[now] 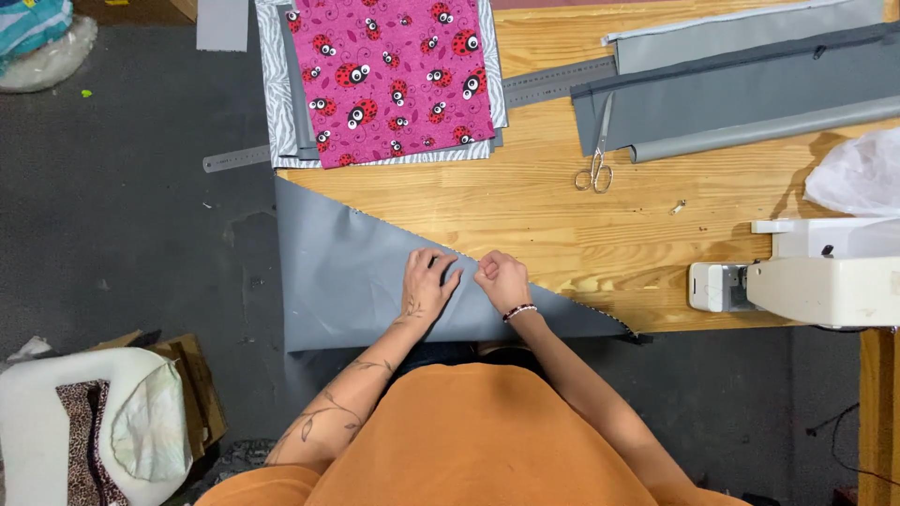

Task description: The person aligns the edges of a gray fabric piece on a wooden work table and secures them with straight pins. They smooth the material, fold the edges, and insert pins along the seam line to hold the layers in place.

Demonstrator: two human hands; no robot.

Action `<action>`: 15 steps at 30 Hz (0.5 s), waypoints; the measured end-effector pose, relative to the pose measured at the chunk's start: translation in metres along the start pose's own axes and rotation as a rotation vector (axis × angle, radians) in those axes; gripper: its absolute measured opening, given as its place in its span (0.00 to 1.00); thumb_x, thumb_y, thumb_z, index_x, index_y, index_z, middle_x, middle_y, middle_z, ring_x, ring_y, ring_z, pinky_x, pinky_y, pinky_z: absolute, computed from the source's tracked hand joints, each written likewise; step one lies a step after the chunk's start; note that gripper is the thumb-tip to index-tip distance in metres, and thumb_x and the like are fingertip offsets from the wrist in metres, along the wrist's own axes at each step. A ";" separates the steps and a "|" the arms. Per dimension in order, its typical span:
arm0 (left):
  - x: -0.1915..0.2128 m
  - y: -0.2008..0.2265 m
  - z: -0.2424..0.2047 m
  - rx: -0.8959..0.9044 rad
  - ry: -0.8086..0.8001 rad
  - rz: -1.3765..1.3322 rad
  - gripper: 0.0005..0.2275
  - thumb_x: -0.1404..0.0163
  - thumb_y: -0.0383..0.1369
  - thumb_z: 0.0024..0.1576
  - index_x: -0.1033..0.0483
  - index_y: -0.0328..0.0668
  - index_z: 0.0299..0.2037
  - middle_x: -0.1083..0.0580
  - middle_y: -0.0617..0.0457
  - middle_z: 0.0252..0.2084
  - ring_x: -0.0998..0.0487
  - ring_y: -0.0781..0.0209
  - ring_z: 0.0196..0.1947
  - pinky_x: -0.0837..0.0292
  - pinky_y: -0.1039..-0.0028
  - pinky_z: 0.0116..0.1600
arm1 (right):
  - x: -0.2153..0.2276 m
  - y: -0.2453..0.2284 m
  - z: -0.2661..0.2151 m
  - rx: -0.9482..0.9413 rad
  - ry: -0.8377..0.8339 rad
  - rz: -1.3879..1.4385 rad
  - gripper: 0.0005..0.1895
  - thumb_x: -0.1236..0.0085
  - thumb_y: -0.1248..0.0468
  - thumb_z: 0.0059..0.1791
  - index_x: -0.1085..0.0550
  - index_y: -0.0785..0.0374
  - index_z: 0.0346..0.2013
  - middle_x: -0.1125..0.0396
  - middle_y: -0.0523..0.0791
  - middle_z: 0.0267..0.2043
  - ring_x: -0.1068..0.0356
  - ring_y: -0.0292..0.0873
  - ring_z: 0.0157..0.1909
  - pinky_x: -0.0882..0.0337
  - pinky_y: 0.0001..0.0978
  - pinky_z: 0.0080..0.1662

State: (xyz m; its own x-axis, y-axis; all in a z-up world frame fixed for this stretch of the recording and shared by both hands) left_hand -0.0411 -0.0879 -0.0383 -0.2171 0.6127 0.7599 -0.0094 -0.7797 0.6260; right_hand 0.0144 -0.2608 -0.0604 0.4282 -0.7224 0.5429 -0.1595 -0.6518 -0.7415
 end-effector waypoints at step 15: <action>0.005 0.022 -0.022 -0.094 -0.038 -0.040 0.19 0.47 0.29 0.57 0.26 0.33 0.58 0.29 0.36 0.60 0.32 0.44 0.65 0.42 0.59 0.71 | -0.006 0.004 0.016 0.068 -0.092 -0.276 0.03 0.44 0.64 0.45 0.25 0.58 0.32 0.33 0.45 0.29 0.26 0.48 0.37 0.24 0.42 0.41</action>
State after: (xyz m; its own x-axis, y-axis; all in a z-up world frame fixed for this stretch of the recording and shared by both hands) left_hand -0.0635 -0.1051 -0.0243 -0.1778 0.6469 0.7415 -0.1090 -0.7619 0.6385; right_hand 0.0258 -0.2557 -0.0730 0.5266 -0.4940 0.6919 0.0324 -0.8016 -0.5970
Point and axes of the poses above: each hand's wrist, its own z-axis towards the middle knuckle, its own x-axis out of the back of the hand, y = z × x, the point moved 2 cm from there along z, towards the middle knuckle
